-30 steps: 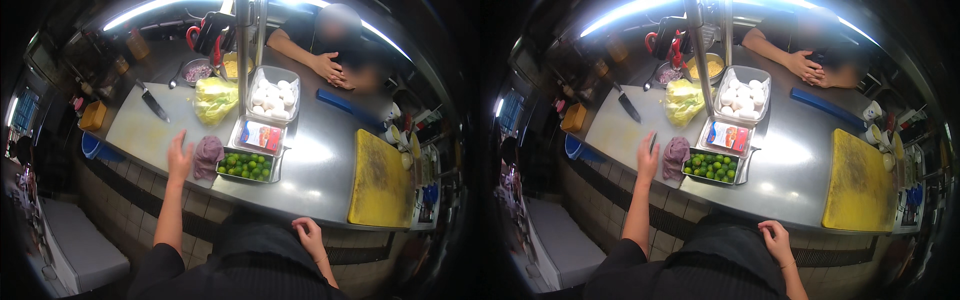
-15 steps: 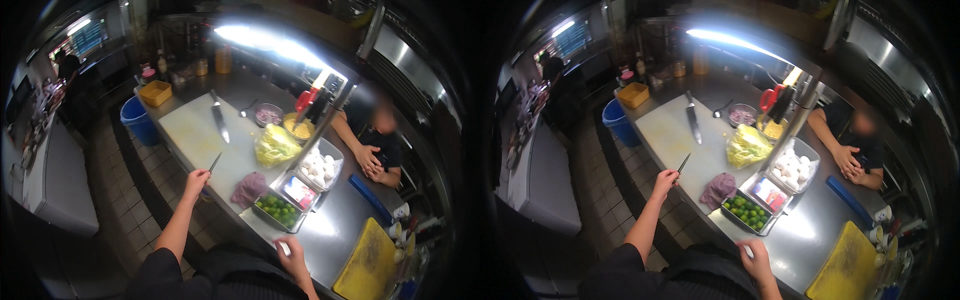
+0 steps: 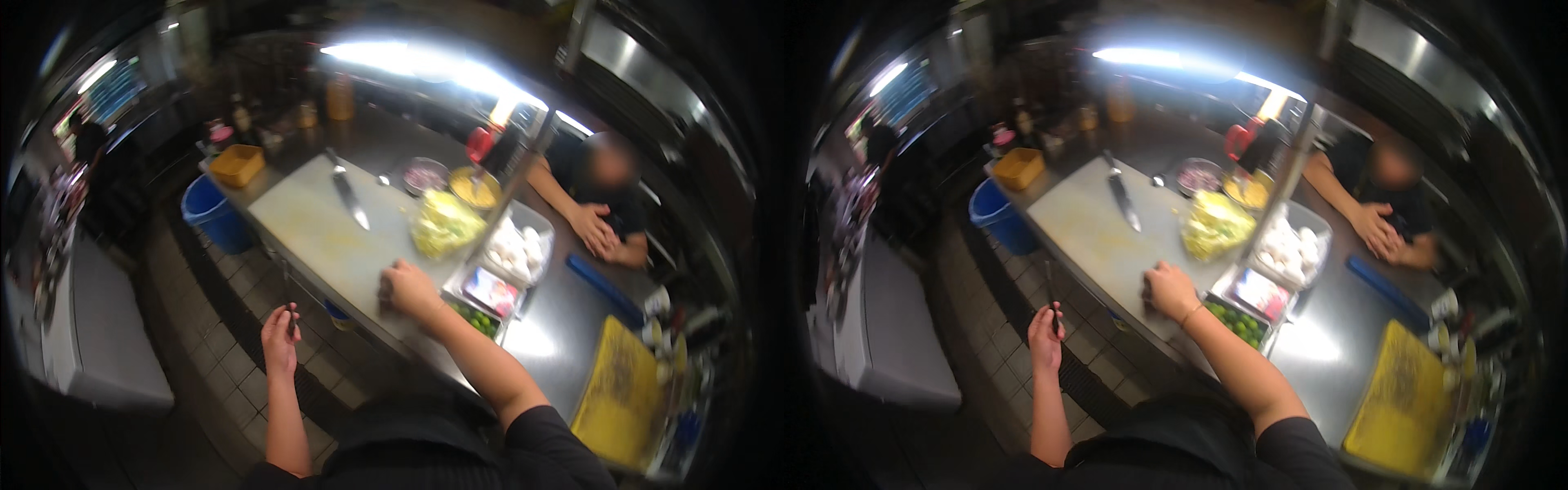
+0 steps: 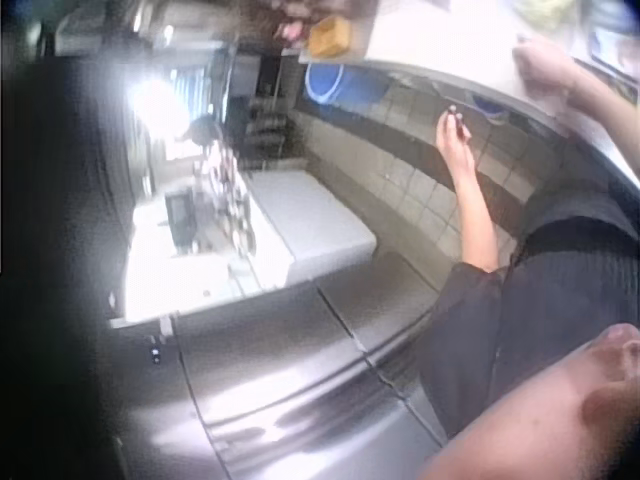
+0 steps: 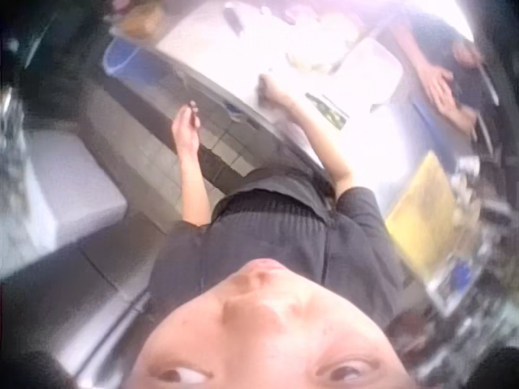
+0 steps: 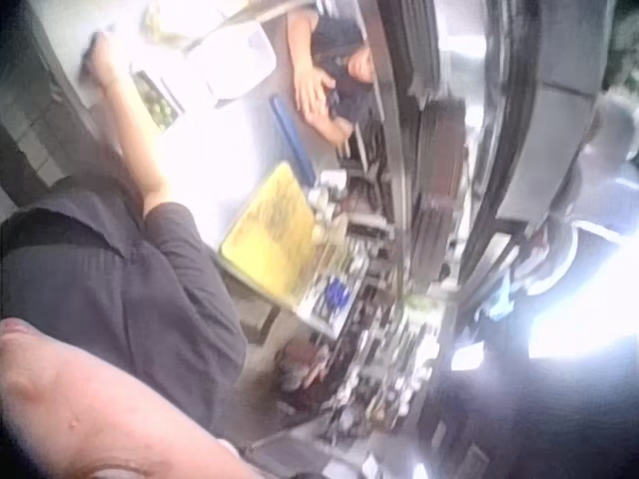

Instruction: The person wipes down a stainless steel prep table with a cloth, gathers various vegetables including peppers, onions, and cabbage into a container, and then moves to a sink to rinse kitchen tools and prepare a liquid mixture in a bucket using a whisk and measuring cups.

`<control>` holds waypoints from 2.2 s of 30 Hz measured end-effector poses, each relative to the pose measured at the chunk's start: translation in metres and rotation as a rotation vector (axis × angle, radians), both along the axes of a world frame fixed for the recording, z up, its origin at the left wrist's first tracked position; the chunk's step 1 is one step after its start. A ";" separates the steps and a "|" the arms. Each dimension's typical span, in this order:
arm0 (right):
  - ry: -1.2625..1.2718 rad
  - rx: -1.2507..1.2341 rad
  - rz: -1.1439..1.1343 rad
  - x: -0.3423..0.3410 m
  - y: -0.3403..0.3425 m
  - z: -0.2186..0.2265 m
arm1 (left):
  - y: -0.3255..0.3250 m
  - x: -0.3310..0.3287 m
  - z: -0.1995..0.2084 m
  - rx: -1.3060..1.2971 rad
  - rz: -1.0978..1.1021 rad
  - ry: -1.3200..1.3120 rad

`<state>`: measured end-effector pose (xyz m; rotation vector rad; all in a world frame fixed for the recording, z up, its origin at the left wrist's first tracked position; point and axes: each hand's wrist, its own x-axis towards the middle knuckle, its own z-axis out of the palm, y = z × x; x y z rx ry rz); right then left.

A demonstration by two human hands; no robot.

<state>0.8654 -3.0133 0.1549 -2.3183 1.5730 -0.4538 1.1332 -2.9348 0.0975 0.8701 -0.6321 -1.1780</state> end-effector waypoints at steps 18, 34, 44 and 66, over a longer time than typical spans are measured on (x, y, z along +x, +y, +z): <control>-0.447 -0.092 -0.878 -0.217 0.289 -0.038 | -0.059 -0.174 0.051 -0.315 -0.977 0.035; -0.847 -0.477 -1.441 -0.163 0.474 -0.101 | 0.272 -0.434 0.120 -0.125 -2.080 -0.056; -1.222 0.141 -1.680 -0.023 0.778 -0.261 | 0.507 -0.463 0.118 -0.215 -2.369 0.011; -1.121 0.043 -2.266 -0.079 0.866 -0.304 | 0.665 -0.587 0.127 -0.230 -2.612 0.142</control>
